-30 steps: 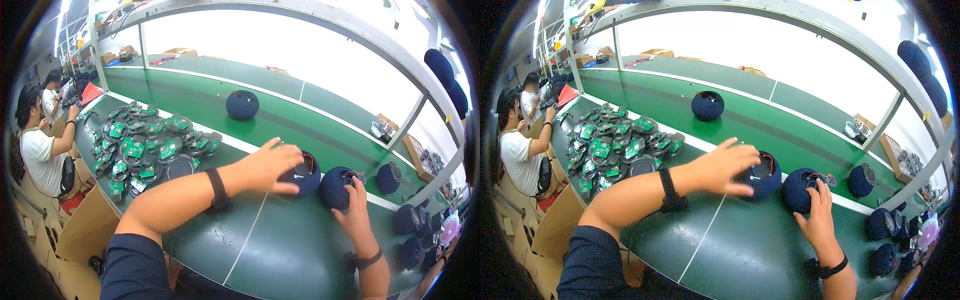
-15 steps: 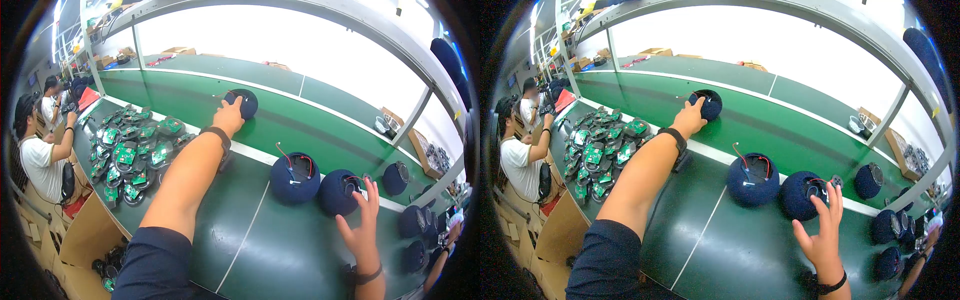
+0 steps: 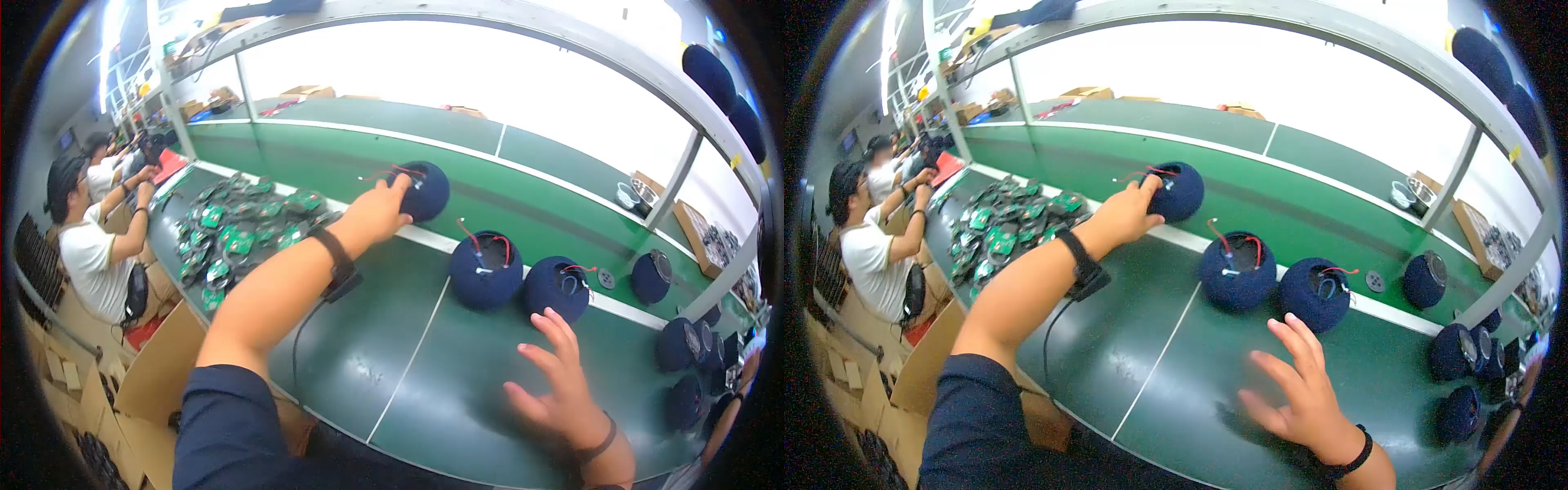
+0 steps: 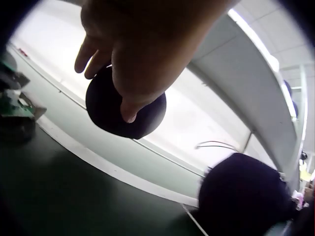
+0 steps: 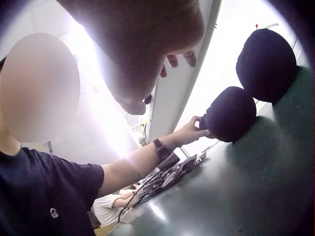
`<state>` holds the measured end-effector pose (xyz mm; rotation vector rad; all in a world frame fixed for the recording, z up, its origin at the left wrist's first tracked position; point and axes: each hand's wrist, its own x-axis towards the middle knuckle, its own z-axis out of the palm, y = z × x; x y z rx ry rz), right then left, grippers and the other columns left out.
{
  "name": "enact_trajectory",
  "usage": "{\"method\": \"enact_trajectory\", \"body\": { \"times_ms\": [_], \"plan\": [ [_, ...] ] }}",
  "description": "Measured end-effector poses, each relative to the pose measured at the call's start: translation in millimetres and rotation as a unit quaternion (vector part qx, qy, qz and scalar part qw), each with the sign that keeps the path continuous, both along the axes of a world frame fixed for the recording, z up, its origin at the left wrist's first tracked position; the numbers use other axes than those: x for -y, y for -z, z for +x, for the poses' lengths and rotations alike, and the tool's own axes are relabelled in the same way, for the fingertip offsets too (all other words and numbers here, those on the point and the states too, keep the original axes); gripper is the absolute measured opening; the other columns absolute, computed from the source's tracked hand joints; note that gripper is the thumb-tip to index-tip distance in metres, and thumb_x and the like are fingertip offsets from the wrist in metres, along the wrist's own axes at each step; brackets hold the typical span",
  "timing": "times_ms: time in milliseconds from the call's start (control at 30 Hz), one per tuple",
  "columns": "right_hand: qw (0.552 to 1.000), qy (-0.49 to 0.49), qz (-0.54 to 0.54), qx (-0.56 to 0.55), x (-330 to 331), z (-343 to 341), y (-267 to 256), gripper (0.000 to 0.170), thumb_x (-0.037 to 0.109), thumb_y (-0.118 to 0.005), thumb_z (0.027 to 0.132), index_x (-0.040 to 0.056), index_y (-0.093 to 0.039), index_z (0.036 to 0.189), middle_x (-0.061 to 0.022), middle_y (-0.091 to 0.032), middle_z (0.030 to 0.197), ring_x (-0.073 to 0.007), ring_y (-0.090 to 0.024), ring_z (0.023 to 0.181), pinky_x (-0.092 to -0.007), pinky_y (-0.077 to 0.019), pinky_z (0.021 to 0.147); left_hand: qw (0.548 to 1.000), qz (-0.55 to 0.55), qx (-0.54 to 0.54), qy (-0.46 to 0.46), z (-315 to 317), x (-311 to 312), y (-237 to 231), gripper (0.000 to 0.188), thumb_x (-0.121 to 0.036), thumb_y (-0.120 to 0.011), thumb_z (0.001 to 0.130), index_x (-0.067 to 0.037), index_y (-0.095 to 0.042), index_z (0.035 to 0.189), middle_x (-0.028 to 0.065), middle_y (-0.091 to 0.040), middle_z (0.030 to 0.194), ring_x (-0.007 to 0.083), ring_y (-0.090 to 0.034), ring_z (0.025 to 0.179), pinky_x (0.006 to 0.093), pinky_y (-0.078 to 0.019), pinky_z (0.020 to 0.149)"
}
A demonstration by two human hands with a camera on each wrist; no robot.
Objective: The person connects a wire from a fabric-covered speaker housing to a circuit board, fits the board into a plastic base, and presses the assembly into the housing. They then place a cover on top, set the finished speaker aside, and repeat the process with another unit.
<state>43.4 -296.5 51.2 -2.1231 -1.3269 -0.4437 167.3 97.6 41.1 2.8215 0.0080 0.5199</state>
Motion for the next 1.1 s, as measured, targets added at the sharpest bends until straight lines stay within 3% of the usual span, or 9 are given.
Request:
{"method": "enact_trajectory", "body": {
  "times_ms": [233, 400, 500, 567, 600, 800, 867, 1033, 1100],
  "plan": [
    [0.995, -0.068, -0.036, -0.057, -20.2, -22.7, 7.8, 0.059, 0.02, -0.085, 0.073, 0.008, -0.061, 0.126, -0.022, -0.045, 0.148, -0.0457, -0.043, 0.137, -0.0526, -0.0372, 0.111, 0.982, 0.166, -0.086, 0.026, -190.1, 32.3, -21.7, 0.065, -0.031, -0.078, 0.083, -0.011, -0.043, 0.134, 0.0216, -0.061, 0.109, 0.0403, -0.064, 0.108, 0.0649, -0.0313, 0.109],
    [0.99, -0.104, -0.042, -0.086, -47.0, -32.2, 16.2, 0.06, 0.021, -0.083, 0.077, 0.0073, -0.058, 0.13, -0.0219, -0.045, 0.148, -0.0449, -0.042, 0.138, -0.0523, -0.0366, 0.112, 0.981, 0.14, -0.102, 0.084, -262.6, 36.4, -2.8, 0.063, -0.025, -0.078, 0.082, -0.012, -0.044, 0.134, 0.0243, -0.053, 0.13, 0.0394, -0.058, 0.122, 0.067, -0.0259, 0.113],
    [0.985, -0.086, -0.036, -0.143, -70.1, -29.6, 14.9, 0.063, 0.024, -0.082, 0.08, 0.0062, -0.055, 0.134, -0.0228, -0.044, 0.149, -0.0422, -0.042, 0.139, -0.0499, -0.0361, 0.113, 0.984, 0.082, -0.058, 0.149, -266.3, 27.6, 17.2, 0.063, -0.019, -0.076, 0.084, -0.011, -0.042, 0.136, 0.026, -0.046, 0.141, 0.0396, -0.057, 0.125, 0.0584, -0.0357, 0.112],
    [0.987, -0.076, -0.026, -0.14, -88.3, -23.8, 15.2, 0.063, 0.027, -0.081, 0.081, 0.0056, -0.054, 0.134, -0.0231, -0.044, 0.148, -0.0417, -0.043, 0.138, -0.0486, -0.0362, 0.113, 0.973, -0.176, -0.089, 0.121, -265.5, 23.4, 26.4, 0.063, -0.014, -0.074, 0.086, -0.009, -0.039, 0.138, 0.0254, -0.043, 0.145, 0.0398, -0.058, 0.124, 0.0482, -0.046, 0.106],
    [0.988, -0.067, -0.013, -0.135, -95.8, -20.9, 16.7, 0.064, 0.029, -0.081, 0.081, 0.005, -0.054, 0.134, -0.0233, -0.044, 0.148, -0.0412, -0.044, 0.138, -0.0474, -0.0363, 0.114, 0.968, -0.191, -0.07, 0.144, -265.2, 22.1, 27.6, 0.063, -0.01, -0.071, 0.087, -0.007, -0.036, 0.138, 0.0246, -0.042, 0.146, 0.0377, -0.06, 0.123, 0.0438, -0.0509, 0.102],
    [0.991, 0.003, -0.017, -0.134, -113.6, -35.9, 19.7, 0.054, 0.035, -0.08, 0.081, 0.0034, -0.061, 0.121, -0.0197, -0.055, 0.13, -0.0386, -0.056, 0.121, -0.0435, -0.046, 0.102, 0.898, -0.401, -0.07, 0.17, -259.0, 31.2, 47.6, 0.068, -0.012, -0.068, 0.089, -0.005, -0.032, 0.147, 0.0224, -0.041, 0.149, 0.0359, -0.048, 0.137, 0.0441, -0.0411, 0.113],
    [0.992, 0.082, -0.025, -0.092, -111.4, -52.5, 6.2, 0.039, 0.034, -0.082, 0.078, 0.0053, -0.069, 0.101, -0.0137, -0.06, 0.105, -0.0351, -0.062, 0.1, -0.043, -0.0513, 0.086, 0.92, -0.337, -0.062, 0.187, -248.7, 28.6, 54.8, 0.066, -0.014, -0.065, 0.09, -0.004, -0.035, 0.147, 0.0231, -0.041, 0.149, 0.0365, -0.045, 0.14, 0.0445, -0.0377, 0.115],
    [0.988, 0.122, -0.09, -0.014, -101.2, -57.6, -2.5, 0.034, 0.034, -0.082, 0.078, 0.006, -0.071, 0.094, -0.0145, -0.061, 0.108, -0.0327, -0.061, 0.103, -0.0415, -0.0507, 0.087, 0.974, -0.137, 0.013, 0.178, -221.0, -11.0, 49.0, 0.06, -0.018, -0.064, 0.089, -0.004, -0.045, 0.144, 0.0231, -0.042, 0.15, 0.04, -0.045, 0.136, 0.0463, -0.0359, 0.115],
    [0.993, 0.099, -0.032, 0.056, -103.8, -52.3, 5.4, 0.036, 0.034, -0.081, 0.078, 0.0045, -0.072, 0.096, -0.0185, -0.061, 0.117, -0.0365, -0.058, 0.111, -0.0428, -0.0491, 0.093, 0.996, -0.061, 0.061, 0.022, -208.8, -35.4, 49.8, 0.063, -0.024, -0.069, 0.087, -0.002, -0.048, 0.142, 0.0216, -0.048, 0.145, 0.0386, -0.048, 0.132, 0.0485, -0.0373, 0.112]
  ]
}}
